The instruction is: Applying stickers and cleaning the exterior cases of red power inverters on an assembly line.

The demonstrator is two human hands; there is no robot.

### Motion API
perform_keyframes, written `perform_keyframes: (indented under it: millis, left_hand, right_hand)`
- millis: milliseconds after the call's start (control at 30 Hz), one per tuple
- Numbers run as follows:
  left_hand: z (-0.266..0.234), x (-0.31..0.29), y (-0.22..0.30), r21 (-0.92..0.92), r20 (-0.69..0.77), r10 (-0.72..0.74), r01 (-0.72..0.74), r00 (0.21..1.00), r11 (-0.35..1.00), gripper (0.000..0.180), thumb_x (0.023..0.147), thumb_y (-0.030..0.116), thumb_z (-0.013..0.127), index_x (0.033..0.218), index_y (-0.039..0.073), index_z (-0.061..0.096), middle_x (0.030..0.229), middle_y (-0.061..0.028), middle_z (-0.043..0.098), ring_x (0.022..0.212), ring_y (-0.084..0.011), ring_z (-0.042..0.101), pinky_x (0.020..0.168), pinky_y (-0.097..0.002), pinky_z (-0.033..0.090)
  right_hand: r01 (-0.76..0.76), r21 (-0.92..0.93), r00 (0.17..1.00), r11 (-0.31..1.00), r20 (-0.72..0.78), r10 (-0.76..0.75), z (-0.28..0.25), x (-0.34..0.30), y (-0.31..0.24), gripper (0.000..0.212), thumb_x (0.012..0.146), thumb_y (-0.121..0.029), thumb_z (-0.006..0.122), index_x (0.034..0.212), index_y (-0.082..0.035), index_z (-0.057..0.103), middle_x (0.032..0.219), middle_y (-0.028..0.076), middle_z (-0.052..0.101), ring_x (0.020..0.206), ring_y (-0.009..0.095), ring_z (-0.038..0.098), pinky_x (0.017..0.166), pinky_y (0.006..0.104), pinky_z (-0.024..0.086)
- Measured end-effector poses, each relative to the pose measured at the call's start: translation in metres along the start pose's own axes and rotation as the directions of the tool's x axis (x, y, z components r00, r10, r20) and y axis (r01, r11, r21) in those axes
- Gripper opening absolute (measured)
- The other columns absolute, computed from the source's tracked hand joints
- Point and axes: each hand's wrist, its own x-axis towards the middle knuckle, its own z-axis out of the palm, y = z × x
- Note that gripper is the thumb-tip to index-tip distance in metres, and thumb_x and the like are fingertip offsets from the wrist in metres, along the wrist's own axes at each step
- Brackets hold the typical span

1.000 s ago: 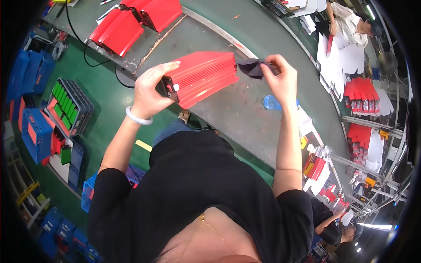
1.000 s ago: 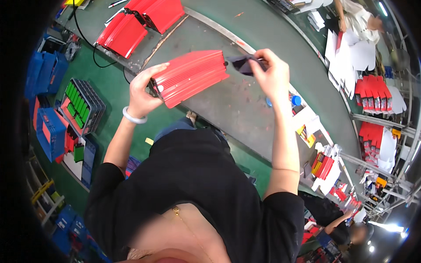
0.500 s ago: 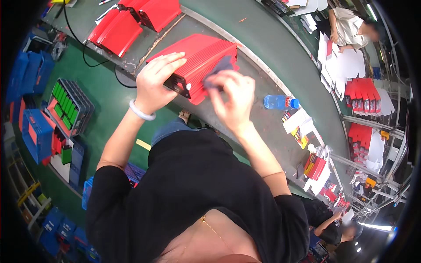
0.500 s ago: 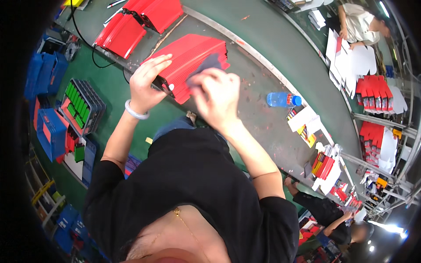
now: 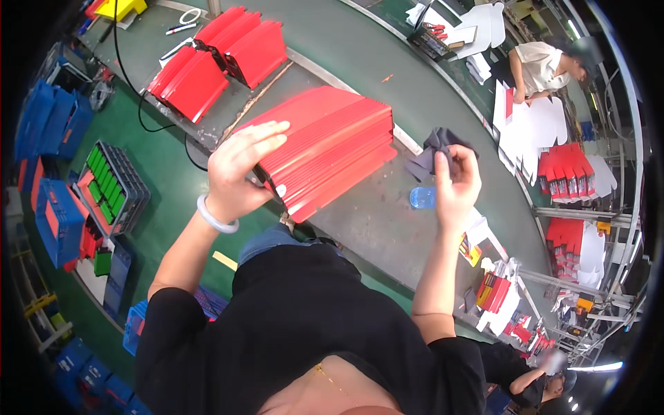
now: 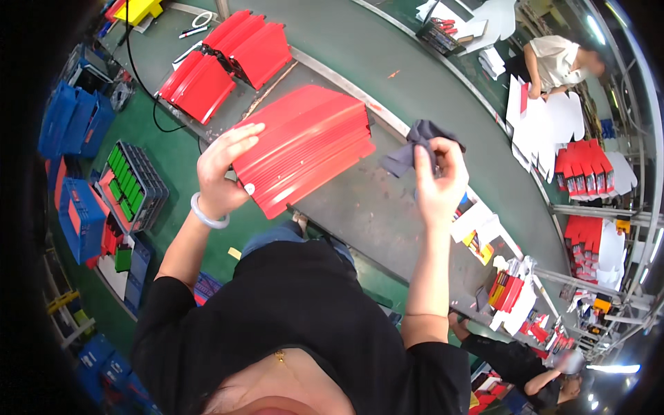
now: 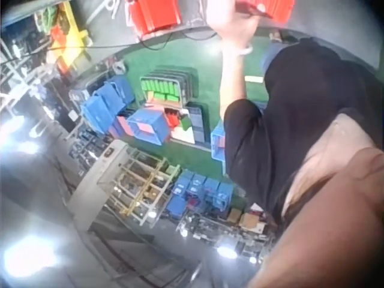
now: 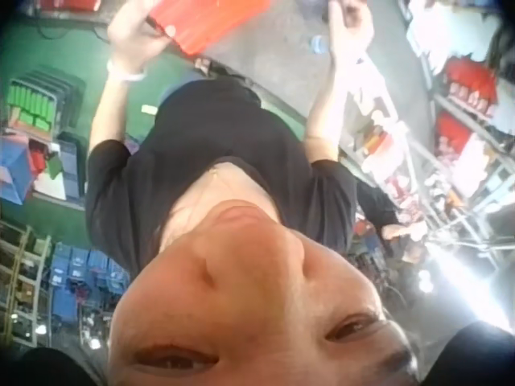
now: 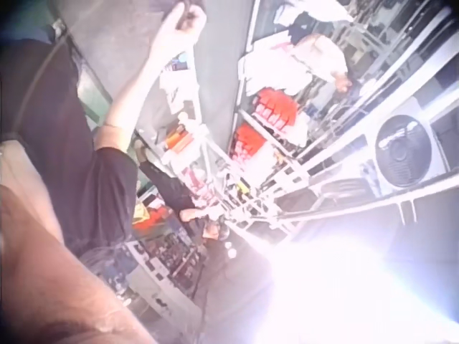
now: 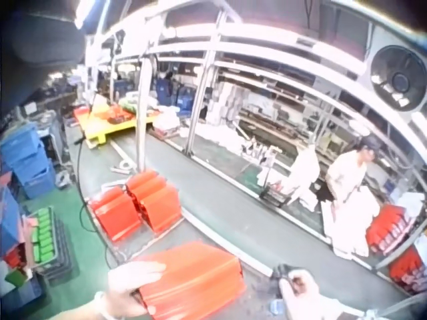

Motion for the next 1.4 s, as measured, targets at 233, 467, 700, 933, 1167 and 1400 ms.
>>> perform_keyframes:
  millis: [233,467,700,933,1167,1400]
  left_hand:
    - [0.006,0.008,0.01,0.072,-0.003,0.092,-0.091,0.996,0.993,0.044,0.062,0.022,0.075,0.102,0.008,0.065,0.114,-0.0096,0.066,0.102,-0.0277,0.064,0.085,-0.0365,0.051]
    - [0.0,0.009,0.017,0.156,0.251,0.269,-0.313,0.93,0.937,0.03,0.071,0.015,0.062,0.101,0.013,0.066,0.111,-0.0063,0.065,0.102,-0.0221,0.063,0.085,-0.0321,0.051]
    - [0.0,0.007,0.017,0.103,0.308,0.385,-0.433,0.87,0.896,0.017,0.076,0.014,0.06,0.093,0.014,0.063,0.113,-0.0062,0.064,0.101,-0.0223,0.063,0.084,-0.0328,0.052]
    - [0.007,0.0,0.013,0.099,0.35,0.405,-0.463,0.845,0.881,0.019,0.077,0.014,0.059,0.096,0.015,0.062,0.114,-0.0055,0.064,0.103,-0.0208,0.062,0.086,-0.0309,0.052]
    - [0.017,-0.004,0.013,0.021,0.375,0.438,-0.48,0.817,0.877,0.024,0.078,0.014,0.058,0.101,0.017,0.062,0.116,-0.0036,0.063,0.105,-0.0186,0.062,0.088,-0.0311,0.051]
    - [0.012,-0.009,0.012,0.031,0.413,0.407,-0.459,0.815,0.888,0.023,0.078,0.015,0.058,0.101,0.017,0.062,0.115,-0.0031,0.063,0.104,-0.0184,0.062,0.087,-0.0298,0.051]
  right_hand:
    - [0.604,0.154,0.645,0.782,0.481,-0.594,0.054,-0.032,-0.062,0.012,0.066,-0.002,0.07,0.074,-0.007,0.063,0.079,0.007,0.066,0.077,0.027,0.063,0.073,0.0368,0.047]
    - [0.196,0.048,0.897,0.979,0.395,-0.199,0.043,0.007,-0.039,0.015,0.073,0.001,0.068,0.087,0.0,0.064,0.093,0.01,0.065,0.091,0.022,0.062,0.083,0.0326,0.048]
    - [0.269,-0.733,0.897,0.625,0.427,0.114,0.041,0.049,-0.021,0.014,0.075,-0.018,0.068,0.079,-0.005,0.07,0.081,0.012,0.066,0.08,0.029,0.063,0.072,0.0379,0.05]
    - [0.349,-0.346,0.746,0.871,0.665,-0.034,0.062,0.033,-0.004,0.014,0.076,-0.002,0.064,0.09,0.0,0.065,0.082,0.009,0.062,0.079,0.024,0.063,0.071,0.0353,0.049]
    - [0.253,0.192,0.529,0.948,0.793,-0.302,0.099,0.032,-0.012,0.015,0.079,-0.006,0.065,0.093,-0.001,0.067,0.089,0.011,0.065,0.083,0.026,0.063,0.078,0.0324,0.049]
    - [0.229,-0.387,0.692,0.893,0.71,0.13,0.079,0.052,0.027,0.013,0.08,-0.009,0.063,0.088,-0.001,0.068,0.085,0.011,0.064,0.085,0.022,0.065,0.073,0.0314,0.049]
